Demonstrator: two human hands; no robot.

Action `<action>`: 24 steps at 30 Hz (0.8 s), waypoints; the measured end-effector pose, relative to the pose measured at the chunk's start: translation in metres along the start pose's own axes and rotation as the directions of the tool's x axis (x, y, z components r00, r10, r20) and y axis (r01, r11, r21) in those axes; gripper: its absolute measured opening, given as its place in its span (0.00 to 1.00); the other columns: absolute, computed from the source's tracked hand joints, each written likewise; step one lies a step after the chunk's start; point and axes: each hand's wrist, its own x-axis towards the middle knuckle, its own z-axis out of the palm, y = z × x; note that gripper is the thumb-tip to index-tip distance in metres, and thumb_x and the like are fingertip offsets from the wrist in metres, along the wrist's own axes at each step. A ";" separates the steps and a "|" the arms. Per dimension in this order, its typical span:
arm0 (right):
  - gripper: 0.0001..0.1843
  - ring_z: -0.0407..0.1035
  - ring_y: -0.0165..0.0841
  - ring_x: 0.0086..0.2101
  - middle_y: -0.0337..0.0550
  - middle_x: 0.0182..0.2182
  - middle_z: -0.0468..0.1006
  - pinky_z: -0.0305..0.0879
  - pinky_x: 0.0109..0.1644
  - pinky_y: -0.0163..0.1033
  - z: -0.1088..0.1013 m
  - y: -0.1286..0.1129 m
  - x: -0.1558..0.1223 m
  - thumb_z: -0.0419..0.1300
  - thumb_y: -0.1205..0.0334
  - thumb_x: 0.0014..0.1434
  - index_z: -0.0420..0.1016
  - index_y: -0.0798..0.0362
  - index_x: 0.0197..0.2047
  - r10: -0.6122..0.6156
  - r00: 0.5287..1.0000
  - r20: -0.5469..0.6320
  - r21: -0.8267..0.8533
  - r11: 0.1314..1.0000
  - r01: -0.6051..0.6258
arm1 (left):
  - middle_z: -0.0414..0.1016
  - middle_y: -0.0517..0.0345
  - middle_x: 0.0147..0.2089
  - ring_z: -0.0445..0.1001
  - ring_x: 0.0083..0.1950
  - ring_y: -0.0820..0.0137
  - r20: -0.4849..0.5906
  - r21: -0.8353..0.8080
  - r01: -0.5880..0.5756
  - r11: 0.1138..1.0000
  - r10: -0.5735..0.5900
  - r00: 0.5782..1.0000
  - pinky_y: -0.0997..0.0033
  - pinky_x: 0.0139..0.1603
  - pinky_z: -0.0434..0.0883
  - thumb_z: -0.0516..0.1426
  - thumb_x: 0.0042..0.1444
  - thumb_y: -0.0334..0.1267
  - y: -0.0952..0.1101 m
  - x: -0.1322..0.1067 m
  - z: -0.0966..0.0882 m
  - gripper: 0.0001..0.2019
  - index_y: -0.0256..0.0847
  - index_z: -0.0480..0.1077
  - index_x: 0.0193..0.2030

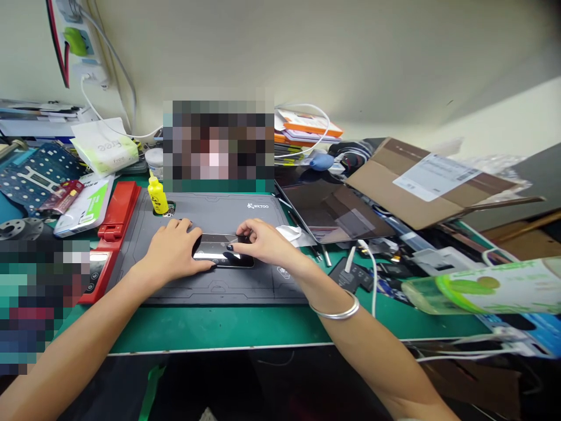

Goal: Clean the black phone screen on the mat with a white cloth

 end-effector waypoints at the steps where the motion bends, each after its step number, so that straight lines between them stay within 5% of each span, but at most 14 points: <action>1: 0.16 0.68 0.36 0.36 0.40 0.34 0.71 0.63 0.39 0.40 0.000 0.000 0.000 0.67 0.53 0.46 0.71 0.51 0.35 0.000 1.000 0.000 -0.001 1.000 0.000 | 0.69 0.44 0.58 0.67 0.58 0.49 0.001 -0.001 -0.001 1.000 0.001 1.000 0.52 0.54 0.70 0.61 0.53 0.62 0.000 0.000 0.000 0.32 0.40 0.71 0.57; 24: 0.17 0.64 0.34 0.33 0.40 0.35 0.69 0.63 0.39 0.41 0.003 0.001 -0.001 0.68 0.49 0.47 0.71 0.50 0.35 -0.052 0.998 -0.035 -0.024 0.998 0.051 | 0.69 0.43 0.59 0.67 0.58 0.49 0.020 0.007 0.002 1.000 -0.002 1.000 0.52 0.52 0.71 0.60 0.54 0.61 0.002 -0.001 -0.003 0.31 0.41 0.70 0.56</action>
